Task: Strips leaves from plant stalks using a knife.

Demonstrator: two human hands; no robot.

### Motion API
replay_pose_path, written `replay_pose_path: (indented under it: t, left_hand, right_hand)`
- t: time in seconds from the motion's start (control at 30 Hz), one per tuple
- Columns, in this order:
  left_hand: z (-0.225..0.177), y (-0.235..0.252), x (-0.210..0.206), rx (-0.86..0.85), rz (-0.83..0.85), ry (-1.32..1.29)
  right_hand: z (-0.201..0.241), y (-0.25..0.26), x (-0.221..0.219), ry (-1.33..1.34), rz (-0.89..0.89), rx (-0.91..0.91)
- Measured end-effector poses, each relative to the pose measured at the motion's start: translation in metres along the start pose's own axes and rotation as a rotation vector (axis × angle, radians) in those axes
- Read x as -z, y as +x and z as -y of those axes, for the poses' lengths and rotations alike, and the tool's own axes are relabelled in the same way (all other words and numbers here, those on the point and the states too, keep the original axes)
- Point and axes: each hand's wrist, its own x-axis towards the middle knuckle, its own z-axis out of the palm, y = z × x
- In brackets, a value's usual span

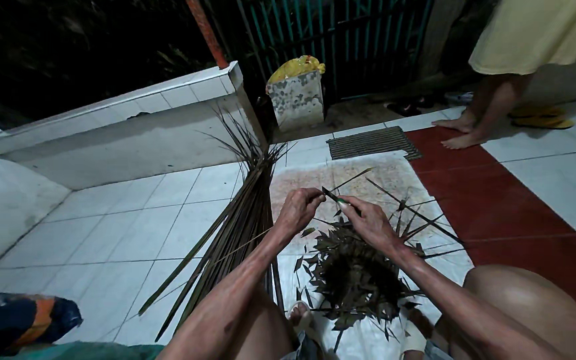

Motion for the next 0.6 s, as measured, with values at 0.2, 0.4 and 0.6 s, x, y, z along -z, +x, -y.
replay_pose_path:
  t: [0.2, 0.4, 0.6]
  left_hand:
    - [-0.001, 0.000, 0.002, 0.091, 0.045, -0.030]
    - [-0.006, -0.005, 0.003, 0.127, 0.075, -0.054]
    - [-0.006, -0.016, 0.007, 0.197, 0.156, -0.024]
  right_hand:
    - [-0.003, 0.003, -0.003, -0.071, -0.075, -0.028]
    - [-0.010, 0.007, -0.007, -0.077, -0.124, -0.091]
    - [-0.043, 0.020, -0.011, -0.081, -0.159, -0.144]
